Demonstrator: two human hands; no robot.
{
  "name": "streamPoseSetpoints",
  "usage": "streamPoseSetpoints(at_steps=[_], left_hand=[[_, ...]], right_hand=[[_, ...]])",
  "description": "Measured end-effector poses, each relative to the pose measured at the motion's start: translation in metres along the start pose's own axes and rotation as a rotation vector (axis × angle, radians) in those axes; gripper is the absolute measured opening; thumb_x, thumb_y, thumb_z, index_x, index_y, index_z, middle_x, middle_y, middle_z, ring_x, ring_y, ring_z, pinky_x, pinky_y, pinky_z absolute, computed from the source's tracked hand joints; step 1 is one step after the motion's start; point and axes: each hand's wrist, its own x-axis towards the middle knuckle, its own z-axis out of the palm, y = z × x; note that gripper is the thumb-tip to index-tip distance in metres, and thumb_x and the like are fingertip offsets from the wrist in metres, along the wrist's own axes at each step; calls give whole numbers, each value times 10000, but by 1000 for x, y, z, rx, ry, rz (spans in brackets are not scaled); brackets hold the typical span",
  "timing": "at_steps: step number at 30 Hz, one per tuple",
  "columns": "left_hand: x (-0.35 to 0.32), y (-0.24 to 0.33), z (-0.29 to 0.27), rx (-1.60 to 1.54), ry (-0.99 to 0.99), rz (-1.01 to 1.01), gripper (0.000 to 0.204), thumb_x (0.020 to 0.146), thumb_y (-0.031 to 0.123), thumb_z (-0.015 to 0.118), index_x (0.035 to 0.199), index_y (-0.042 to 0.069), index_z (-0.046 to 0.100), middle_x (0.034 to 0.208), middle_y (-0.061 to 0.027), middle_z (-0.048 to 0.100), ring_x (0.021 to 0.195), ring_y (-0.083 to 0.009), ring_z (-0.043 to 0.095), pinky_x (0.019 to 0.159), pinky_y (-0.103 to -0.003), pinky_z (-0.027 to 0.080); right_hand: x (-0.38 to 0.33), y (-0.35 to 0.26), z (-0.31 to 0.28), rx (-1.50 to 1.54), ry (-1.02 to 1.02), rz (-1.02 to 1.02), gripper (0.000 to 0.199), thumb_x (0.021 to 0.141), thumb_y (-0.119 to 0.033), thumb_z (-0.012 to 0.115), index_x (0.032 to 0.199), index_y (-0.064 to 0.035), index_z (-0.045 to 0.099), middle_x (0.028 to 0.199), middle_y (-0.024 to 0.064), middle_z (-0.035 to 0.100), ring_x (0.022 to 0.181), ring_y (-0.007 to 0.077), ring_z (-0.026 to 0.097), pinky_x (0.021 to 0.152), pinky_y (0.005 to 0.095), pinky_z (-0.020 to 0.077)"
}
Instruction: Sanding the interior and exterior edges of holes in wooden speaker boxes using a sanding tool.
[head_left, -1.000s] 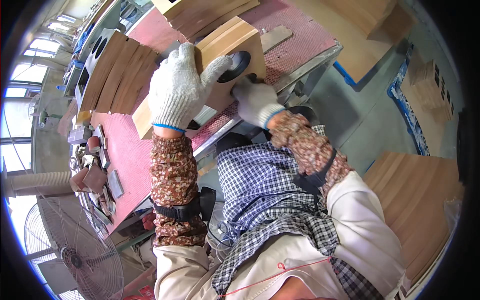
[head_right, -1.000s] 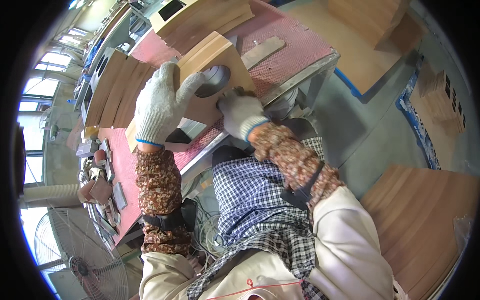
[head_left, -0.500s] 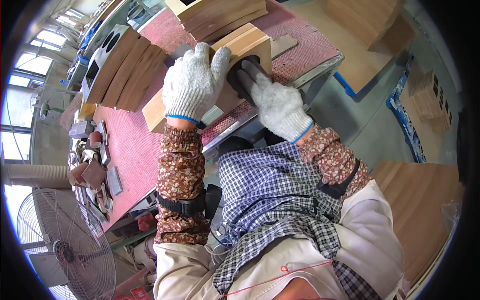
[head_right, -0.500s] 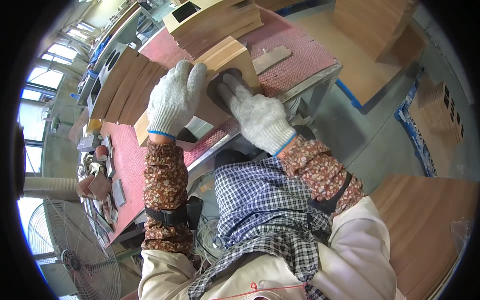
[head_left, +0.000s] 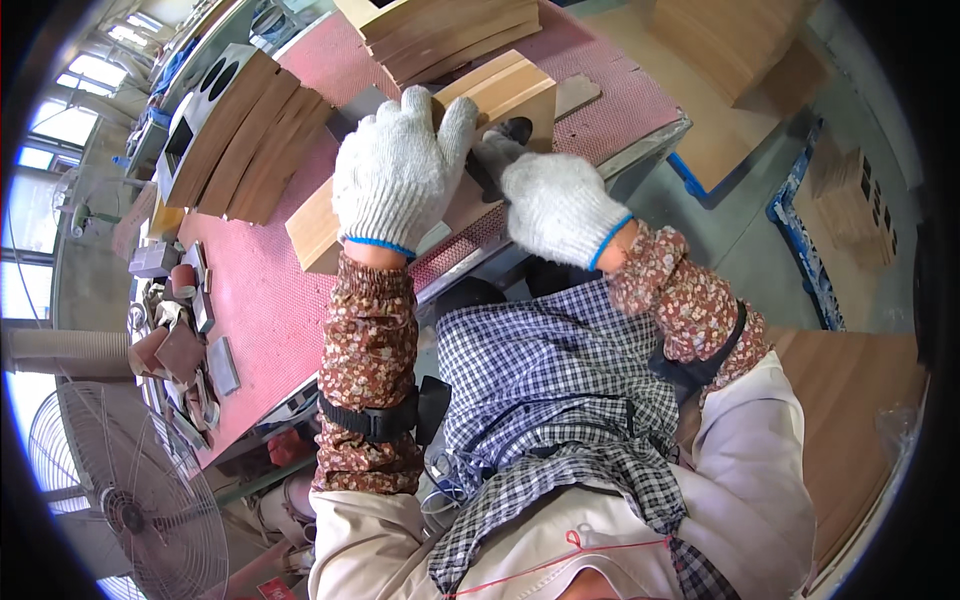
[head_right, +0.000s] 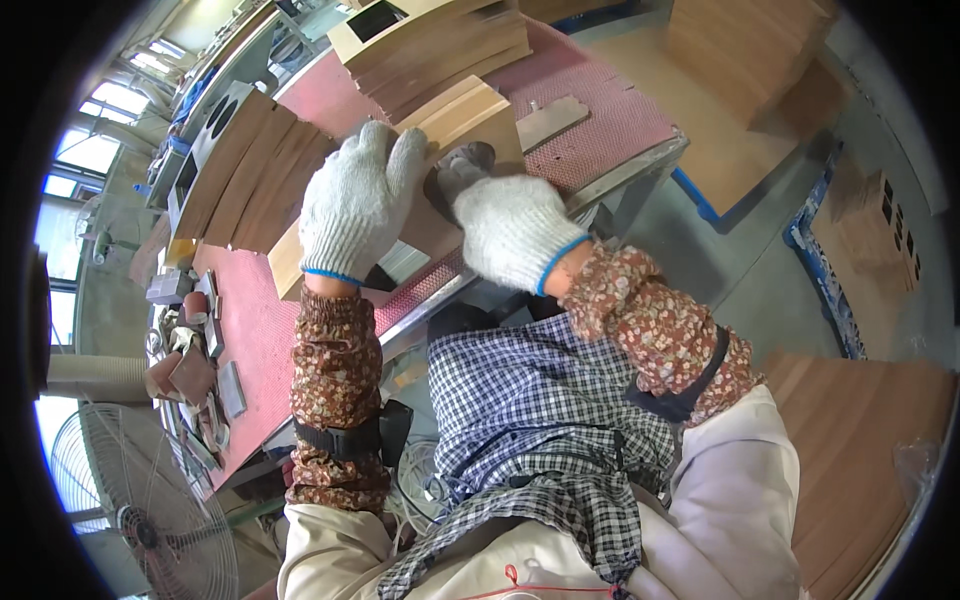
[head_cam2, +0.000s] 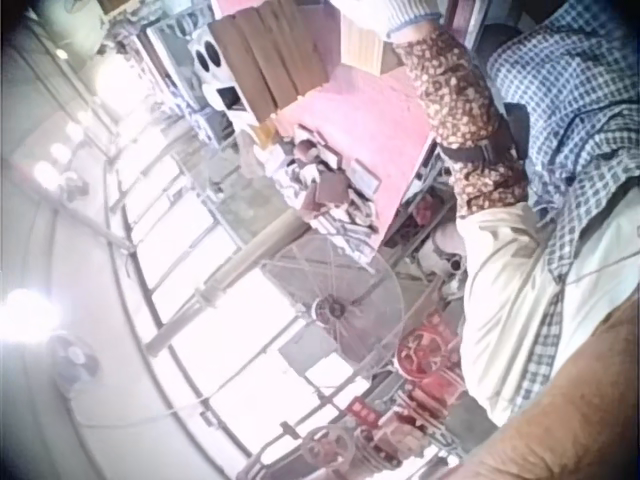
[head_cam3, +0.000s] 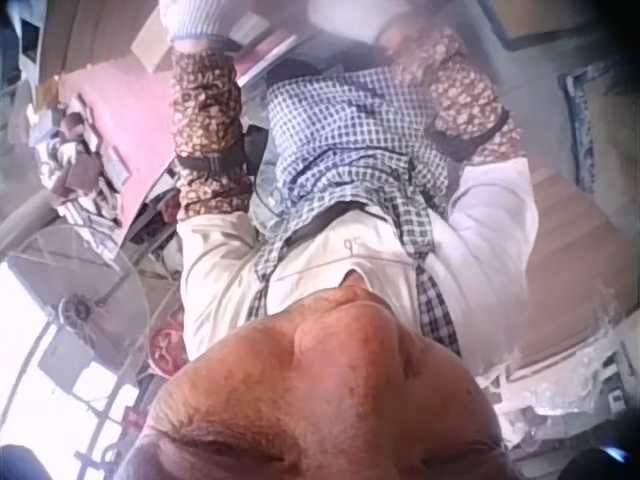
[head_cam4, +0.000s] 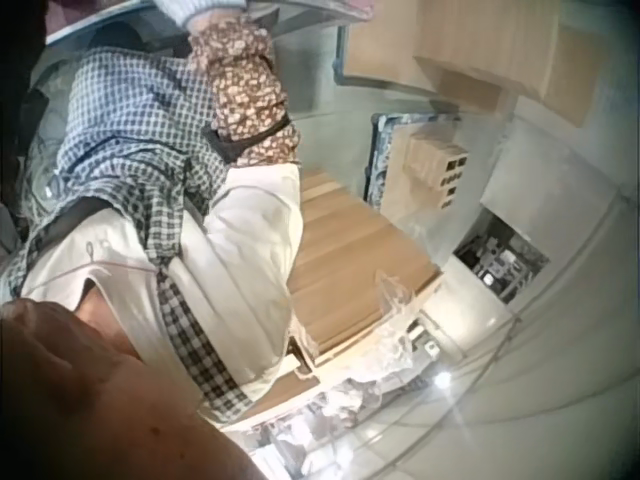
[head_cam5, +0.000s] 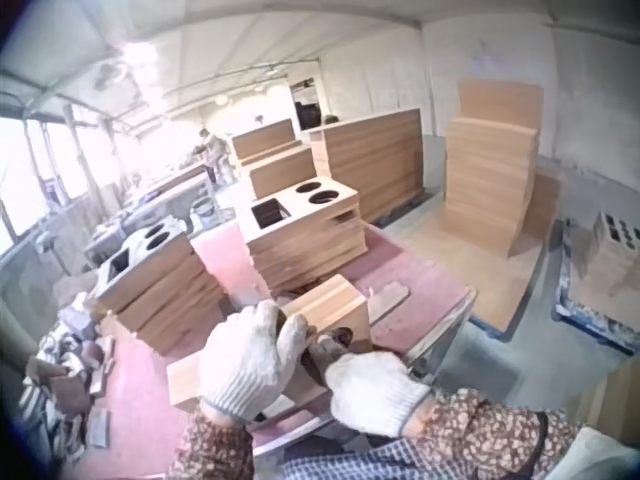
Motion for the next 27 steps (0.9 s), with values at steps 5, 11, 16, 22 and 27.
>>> streamPoseSetpoints(at_steps=[5, 11, 16, 22, 27], left_hand=[[-4, -12, -4, 47, 72, 99, 194, 979, 250, 563, 1099, 127, 653, 1004, -141, 650, 894, -372, 687, 703, -485, 561], [-8, 2, -14, -31, 57, 14, 158, 952, 296, 584, 971, 165, 670, 897, -135, 647, 794, -375, 678, 662, -504, 542], [-8, 4, -2, -197, 99, -165, 346, 980, 398, 592, 986, 61, 670, 889, -199, 682, 788, -391, 679, 698, -506, 538], [-7, 1, -11, -181, 66, -175, 351, 983, 397, 593, 1031, 55, 658, 881, -186, 670, 835, -378, 674, 721, -481, 529], [-7, -3, 5, -115, 75, -140, 309, 974, 389, 601, 1045, 96, 668, 910, -172, 661, 851, -353, 680, 732, -470, 531]], right_hand=[[25, -5, 9, 9, 77, -208, 213, 806, -224, 670, 804, -25, 745, 802, 192, 736, 777, 368, 738, 717, 462, 603], [14, -10, 3, -214, -91, 57, 195, 879, -185, 660, 1015, -68, 735, 854, 124, 756, 813, 282, 768, 653, 425, 606], [20, -8, 11, -182, -276, 29, 218, 881, -213, 661, 1034, -69, 721, 929, 145, 758, 844, 321, 761, 712, 438, 610], [35, -1, 29, -140, -240, 73, 271, 875, -279, 656, 995, -49, 735, 861, 171, 728, 788, 348, 739, 688, 458, 596], [22, 8, 70, 415, 128, -38, 207, 884, -144, 608, 992, 4, 705, 898, 215, 735, 821, 328, 740, 699, 444, 600]])
